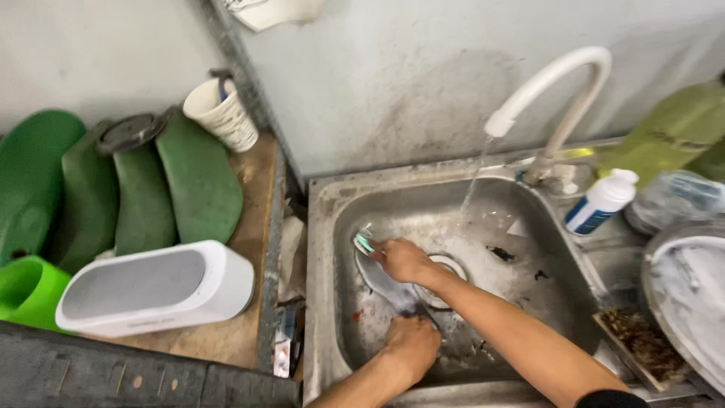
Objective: The person scrubs a shoe insole with a toothbrush and soap in a sink, rinses it under running water, and repeats the process on a second insole. The person handles the insoles and toothbrush by hand throughout the task.
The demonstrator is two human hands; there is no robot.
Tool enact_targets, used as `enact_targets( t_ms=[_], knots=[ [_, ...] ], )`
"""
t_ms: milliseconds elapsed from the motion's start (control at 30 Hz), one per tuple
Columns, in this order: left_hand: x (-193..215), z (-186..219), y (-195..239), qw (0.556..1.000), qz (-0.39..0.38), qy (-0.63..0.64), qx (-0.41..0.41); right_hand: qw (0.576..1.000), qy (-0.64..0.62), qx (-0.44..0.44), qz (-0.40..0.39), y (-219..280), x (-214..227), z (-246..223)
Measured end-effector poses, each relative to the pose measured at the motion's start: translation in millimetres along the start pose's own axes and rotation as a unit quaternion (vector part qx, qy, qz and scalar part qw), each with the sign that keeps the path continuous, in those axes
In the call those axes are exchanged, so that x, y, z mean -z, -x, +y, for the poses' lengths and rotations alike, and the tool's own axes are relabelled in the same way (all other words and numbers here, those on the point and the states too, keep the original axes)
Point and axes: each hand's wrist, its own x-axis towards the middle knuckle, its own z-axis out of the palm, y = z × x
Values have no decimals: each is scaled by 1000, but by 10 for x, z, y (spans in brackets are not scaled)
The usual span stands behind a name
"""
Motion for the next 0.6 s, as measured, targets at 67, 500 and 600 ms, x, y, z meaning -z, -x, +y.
enact_targets(
  t_ms=[67, 500, 600],
  knots=[
    [106, 17, 17, 999, 23, 16, 41, 979, -192, -38, 46, -2, -178, 350],
    [649, -669, -99, 984, 41, 31, 170, 734, -639, -197, 116, 1337, 646, 301],
    [485, -793, -200, 983, 104, -20, 148, 733, -649, -160, 131, 1381, 743, 296]
  ],
)
